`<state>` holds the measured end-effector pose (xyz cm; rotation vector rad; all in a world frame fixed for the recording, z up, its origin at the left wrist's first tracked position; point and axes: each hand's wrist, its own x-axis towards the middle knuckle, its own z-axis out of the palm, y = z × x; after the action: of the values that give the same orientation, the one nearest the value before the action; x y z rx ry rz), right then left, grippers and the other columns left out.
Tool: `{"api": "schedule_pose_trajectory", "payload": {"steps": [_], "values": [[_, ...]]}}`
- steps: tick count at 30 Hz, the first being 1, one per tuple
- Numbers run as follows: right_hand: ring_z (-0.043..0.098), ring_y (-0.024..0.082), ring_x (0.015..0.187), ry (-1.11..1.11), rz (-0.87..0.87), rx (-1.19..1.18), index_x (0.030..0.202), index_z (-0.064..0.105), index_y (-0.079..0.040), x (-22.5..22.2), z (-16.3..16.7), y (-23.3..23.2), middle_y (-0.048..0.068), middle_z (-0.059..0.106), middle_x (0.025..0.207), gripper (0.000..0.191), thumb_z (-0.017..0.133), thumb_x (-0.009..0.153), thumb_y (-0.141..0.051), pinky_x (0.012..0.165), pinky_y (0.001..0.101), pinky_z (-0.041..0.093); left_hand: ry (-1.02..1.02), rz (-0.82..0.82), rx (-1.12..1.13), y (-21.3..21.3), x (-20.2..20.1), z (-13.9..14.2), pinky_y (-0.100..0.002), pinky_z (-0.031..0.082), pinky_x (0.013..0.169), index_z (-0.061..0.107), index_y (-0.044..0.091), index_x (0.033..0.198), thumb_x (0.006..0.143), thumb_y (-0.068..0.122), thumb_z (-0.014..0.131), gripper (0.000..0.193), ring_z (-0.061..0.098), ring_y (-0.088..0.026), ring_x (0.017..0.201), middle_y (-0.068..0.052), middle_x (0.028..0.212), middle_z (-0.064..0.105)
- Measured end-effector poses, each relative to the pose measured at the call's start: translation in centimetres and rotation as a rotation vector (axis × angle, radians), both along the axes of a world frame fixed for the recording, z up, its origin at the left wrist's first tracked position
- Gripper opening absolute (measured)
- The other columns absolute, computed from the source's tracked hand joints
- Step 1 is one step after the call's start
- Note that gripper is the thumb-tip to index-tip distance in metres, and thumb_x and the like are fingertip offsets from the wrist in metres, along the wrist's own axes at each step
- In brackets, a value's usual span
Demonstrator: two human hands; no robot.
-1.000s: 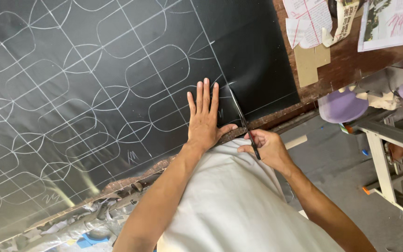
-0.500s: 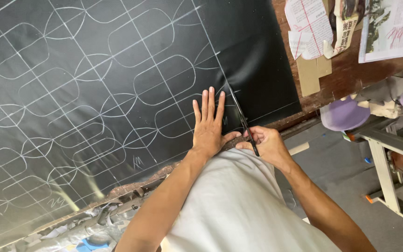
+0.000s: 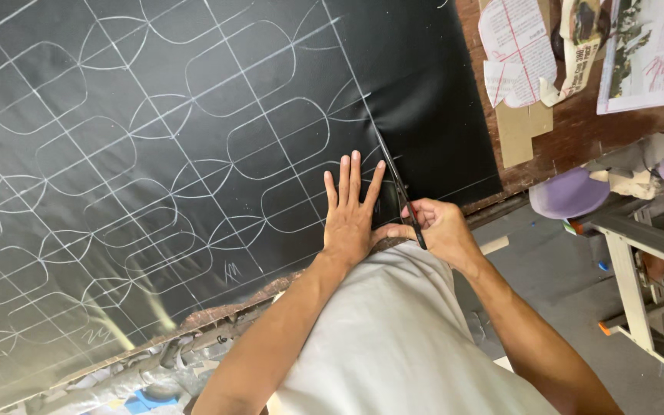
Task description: The person uses a small paper template and chalk to mark curved lines on a large black sheet laid on a table. They then use scissors to cut along the marked lines, separating a section of the sheet.
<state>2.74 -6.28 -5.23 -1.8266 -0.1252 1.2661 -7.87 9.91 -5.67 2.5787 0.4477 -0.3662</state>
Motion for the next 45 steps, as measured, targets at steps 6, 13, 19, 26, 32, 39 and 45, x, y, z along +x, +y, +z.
{"api": "schedule_pose_trajectory", "payload": {"steps": [6, 13, 19, 26, 32, 39, 45], "values": [[0.053, 0.001, 0.061, -0.111, 0.063, 0.044, 0.093, 0.068, -0.001, 1.2, -0.4, 2.5, -0.003, 0.063, 0.069, 0.032, 0.091, 0.075, -0.015, 0.053, 0.0189, 0.044, 0.023, -0.02, 0.006, 0.4, 0.2, -0.1, -0.064, 0.006, 0.123, 0.008, 0.015, 0.164, 0.077, 0.07, 0.067, 0.119, 0.002, -0.044, 0.156, -0.03, 0.167, 0.003], [0.049, 0.001, 0.056, -0.078, 0.047, 0.009, 0.089, 0.067, -0.002, 1.8, 0.0, 3.7, -0.004, 0.058, 0.064, 0.03, 0.091, 0.076, -0.015, 0.048, 0.0191, 0.038, 0.016, -0.022, 0.021, 0.9, 0.2, -0.3, -0.064, 0.006, 0.123, 0.01, 0.015, 0.164, 0.079, 0.073, 0.063, 0.116, 0.002, -0.044, 0.157, -0.03, 0.167, 0.005], [0.057, -0.001, 0.066, -0.075, 0.022, 0.085, 0.096, 0.07, 0.0, 3.2, -0.2, 6.4, -0.004, 0.068, 0.076, 0.035, 0.092, 0.074, -0.015, 0.058, 0.0166, 0.047, 0.021, -0.032, 0.044, 1.2, 0.3, -0.3, -0.065, 0.007, 0.123, 0.01, 0.016, 0.164, 0.08, 0.076, 0.058, 0.114, 0.002, -0.044, 0.156, -0.029, 0.167, 0.004], [0.057, 0.004, 0.065, -0.011, -0.017, 0.017, 0.098, 0.071, 0.001, 3.7, 0.5, 7.6, 0.0, 0.069, 0.077, 0.035, 0.091, 0.073, -0.013, 0.057, 0.0206, 0.045, 0.034, -0.058, 0.055, 1.6, 0.4, -0.2, -0.065, 0.008, 0.123, 0.012, 0.02, 0.165, 0.082, 0.076, 0.054, 0.108, 0.003, -0.044, 0.157, -0.03, 0.168, 0.006], [0.058, 0.003, 0.068, -0.057, -0.002, 0.088, 0.097, 0.07, 0.001, 5.1, -0.7, 10.0, -0.001, 0.068, 0.078, 0.035, 0.092, 0.074, -0.014, 0.058, 0.0195, 0.046, 0.116, -0.132, 0.093, 1.7, 0.5, -0.7, -0.068, 0.007, 0.122, 0.026, 0.035, 0.16, 0.087, 0.077, 0.05, 0.087, 0.002, -0.047, 0.156, -0.032, 0.168, 0.007], [0.055, 0.002, 0.061, -0.019, -0.005, 0.044, 0.097, 0.07, 0.0, 6.3, -0.2, 11.7, -0.001, 0.068, 0.074, 0.036, 0.092, 0.073, -0.017, 0.051, 0.0193, 0.042, 0.058, -0.128, 0.089, 1.9, 0.5, -1.0, -0.07, 0.007, 0.12, 0.026, 0.041, 0.16, 0.086, 0.075, 0.05, 0.085, 0.002, -0.048, 0.155, -0.031, 0.166, 0.008], [0.053, 0.002, 0.057, -0.038, 0.022, 0.026, 0.094, 0.07, -0.001, 7.3, 0.2, 14.3, -0.002, 0.065, 0.071, 0.032, 0.091, 0.075, -0.017, 0.048, 0.0196, 0.038, 0.113, -0.184, 0.112, 2.3, 0.8, -0.7, -0.072, 0.008, 0.117, 0.014, 0.044, 0.161, 0.089, 0.073, 0.047, 0.084, 0.002, -0.049, 0.154, -0.033, 0.165, 0.007]]}}
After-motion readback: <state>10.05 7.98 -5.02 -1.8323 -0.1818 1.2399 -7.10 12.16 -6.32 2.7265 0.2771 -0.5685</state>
